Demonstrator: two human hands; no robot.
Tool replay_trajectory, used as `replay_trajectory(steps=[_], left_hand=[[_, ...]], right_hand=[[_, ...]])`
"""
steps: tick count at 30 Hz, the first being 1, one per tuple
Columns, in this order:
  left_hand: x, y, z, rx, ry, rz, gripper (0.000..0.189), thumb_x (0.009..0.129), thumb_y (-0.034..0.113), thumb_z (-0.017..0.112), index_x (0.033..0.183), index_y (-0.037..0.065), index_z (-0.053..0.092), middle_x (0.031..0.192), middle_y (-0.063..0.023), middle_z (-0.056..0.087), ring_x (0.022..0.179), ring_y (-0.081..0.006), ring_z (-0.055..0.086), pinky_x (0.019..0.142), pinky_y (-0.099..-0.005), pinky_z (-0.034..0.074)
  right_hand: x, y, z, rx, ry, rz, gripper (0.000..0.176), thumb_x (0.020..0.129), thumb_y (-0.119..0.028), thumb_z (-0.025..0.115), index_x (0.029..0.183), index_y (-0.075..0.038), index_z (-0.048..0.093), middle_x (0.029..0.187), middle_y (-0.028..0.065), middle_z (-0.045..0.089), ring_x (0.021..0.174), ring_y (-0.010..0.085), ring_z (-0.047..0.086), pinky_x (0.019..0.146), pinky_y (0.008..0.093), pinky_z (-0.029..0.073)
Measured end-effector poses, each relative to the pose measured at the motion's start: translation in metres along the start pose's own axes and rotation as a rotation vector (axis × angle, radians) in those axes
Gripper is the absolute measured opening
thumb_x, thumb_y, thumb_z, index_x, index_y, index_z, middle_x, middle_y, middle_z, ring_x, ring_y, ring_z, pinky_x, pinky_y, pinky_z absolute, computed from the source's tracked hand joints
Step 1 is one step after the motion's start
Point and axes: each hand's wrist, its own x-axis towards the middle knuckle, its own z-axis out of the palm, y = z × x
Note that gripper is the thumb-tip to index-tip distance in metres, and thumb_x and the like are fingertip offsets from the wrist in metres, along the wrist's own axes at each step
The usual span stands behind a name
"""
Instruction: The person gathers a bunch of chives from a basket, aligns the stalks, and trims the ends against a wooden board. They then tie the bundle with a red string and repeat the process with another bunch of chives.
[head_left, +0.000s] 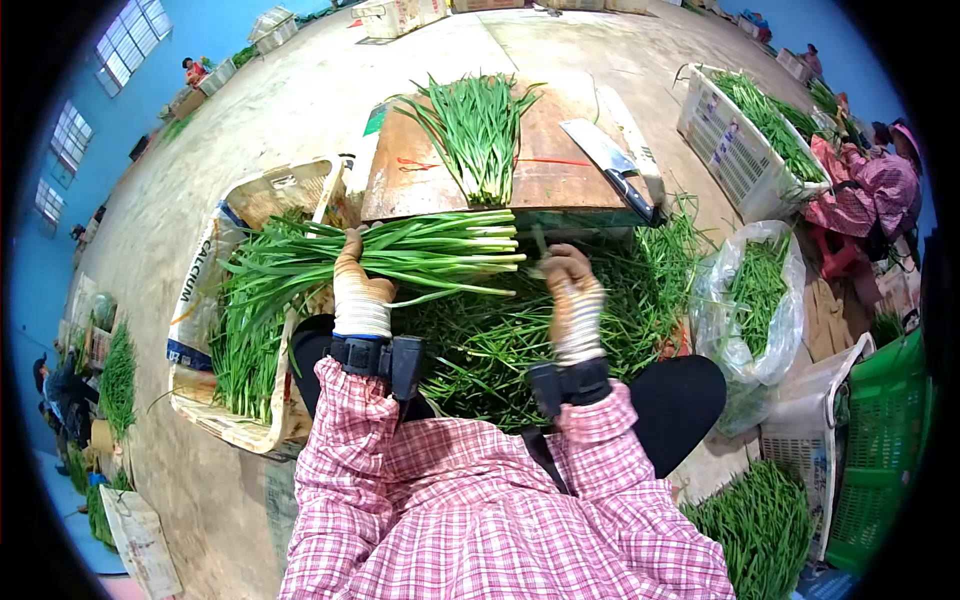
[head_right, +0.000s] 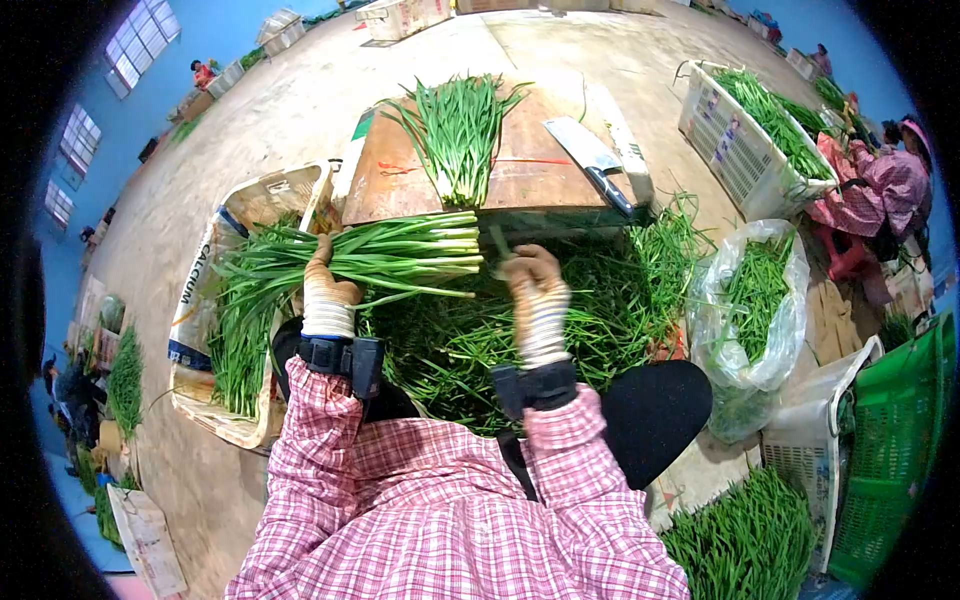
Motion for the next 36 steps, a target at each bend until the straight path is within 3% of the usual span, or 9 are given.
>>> replay_trajectory(steps=[4, 9, 14, 19, 21, 23, 27, 31, 36], left_hand=[[-0.011, 0.021, 0.003, -0.01, 0.014, 0.021, 0.031, 0.085, 0.038, 0.073, 0.104, 0.014, 0.069, 0.109, -0.0052, 0.069, 0.1, -0.0285, 0.064, 0.097, -0.0499, 0.046], [-0.012, 0.005, 0.01, 0.039, -0.068, 0.11, 0.035, 0.085, 0.042, 0.072, 0.105, 0.014, 0.069, 0.11, -0.0054, 0.069, 0.101, -0.0274, 0.063, 0.098, -0.048, 0.045], [-0.021, -0.001, 0.018, -0.01, -0.048, 0.091, 0.038, 0.084, 0.038, 0.074, 0.11, 0.011, 0.067, 0.114, -0.0073, 0.067, 0.104, -0.0289, 0.062, 0.099, -0.0488, 0.044], [0.007, 0.028, 0.0, -0.091, 0.007, 0.038, 0.039, 0.086, 0.036, 0.072, 0.114, 0.01, 0.066, 0.119, -0.0113, 0.066, 0.108, -0.034, 0.061, 0.101, -0.0524, 0.044], [-0.007, 0.031, 0.013, -0.089, 0.135, 0.051, 0.042, 0.085, 0.038, 0.073, 0.115, 0.01, 0.065, 0.12, -0.0106, 0.066, 0.11, -0.0342, 0.06, 0.101, -0.0542, 0.044], [-0.004, 0.027, 0.014, -0.072, 0.059, 0.031, 0.042, 0.085, 0.039, 0.073, 0.115, 0.011, 0.065, 0.123, -0.0102, 0.064, 0.113, -0.0351, 0.058, 0.102, -0.0575, 0.042], [0.004, 0.014, 0.01, -0.088, -0.061, -0.055, 0.04, 0.085, 0.037, 0.072, 0.115, 0.011, 0.066, 0.125, -0.0095, 0.063, 0.114, -0.0358, 0.057, 0.103, -0.0581, 0.041], [0.011, 0.015, 0.007, -0.096, 0.008, -0.062, 0.036, 0.085, 0.036, 0.072, 0.112, 0.012, 0.067, 0.119, -0.0092, 0.066, 0.109, -0.0352, 0.06, 0.099, -0.0574, 0.044], [0.011, 0.03, 0.004, -0.058, 0.015, -0.044, 0.038, 0.086, 0.039, 0.07, 0.114, 0.014, 0.066, 0.118, -0.0097, 0.067, 0.107, -0.0352, 0.062, 0.096, -0.057, 0.047]], right_hand=[[0.005, -0.015, -0.048, -1.432, 0.152, -0.055, 0.016, 0.079, -0.017, 0.073, 0.094, -0.012, 0.073, 0.124, 0.0138, 0.057, 0.109, 0.0327, 0.058, 0.092, 0.0479, 0.046], [-0.039, -0.052, 0.049, -0.145, -0.522, 0.42, 0.054, 0.093, -0.05, 0.061, 0.115, -0.001, 0.068, 0.099, 0.0071, 0.071, 0.084, 0.0098, 0.06, 0.074, 0.0227, 0.046], [-0.036, -0.05, 0.08, 0.47, -0.346, 0.732, 0.015, 0.091, -0.021, 0.064, 0.088, -0.007, 0.069, 0.063, -0.0041, 0.051, 0.054, 0.0068, 0.045, 0.052, 0.0239, 0.036], [-0.006, -0.071, 0.005, 0.665, -0.483, 0.474, 0.017, 0.091, -0.015, 0.059, 0.092, -0.002, 0.069, 0.071, 0.0047, 0.062, 0.059, 0.0122, 0.058, 0.059, 0.0268, 0.05], [0.0, -0.076, 0.0, -0.339, -0.413, 0.305, 0.038, 0.089, -0.025, 0.065, 0.114, 0.003, 0.066, 0.098, 0.0113, 0.07, 0.089, 0.0177, 0.066, 0.08, 0.0303, 0.053], [-0.005, -0.05, 0.019, -0.606, -0.403, 0.191, 0.042, 0.09, -0.027, 0.067, 0.118, 0.005, 0.065, 0.106, 0.0119, 0.07, 0.098, 0.0177, 0.064, 0.088, 0.0287, 0.049], [-0.011, -0.028, 0.082, 0.077, -0.286, 0.327, 0.031, 0.09, -0.026, 0.069, 0.109, -0.001, 0.069, 0.097, 0.0034, 0.071, 0.08, 0.0097, 0.06, 0.075, 0.0248, 0.048], [-0.01, -0.041, 0.078, 0.033, -0.25, 0.508, 0.009, 0.089, -0.011, 0.061, 0.087, -0.004, 0.067, 0.075, 0.0012, 0.065, 0.062, 0.0109, 0.057, 0.057, 0.0277, 0.048], [0.004, -0.031, -0.002, -0.027, -0.318, 0.543, 0.022, 0.087, -0.021, 0.063, 0.094, -0.001, 0.069, 0.084, 0.0082, 0.068, 0.075, 0.0163, 0.064, 0.07, 0.0281, 0.052]])
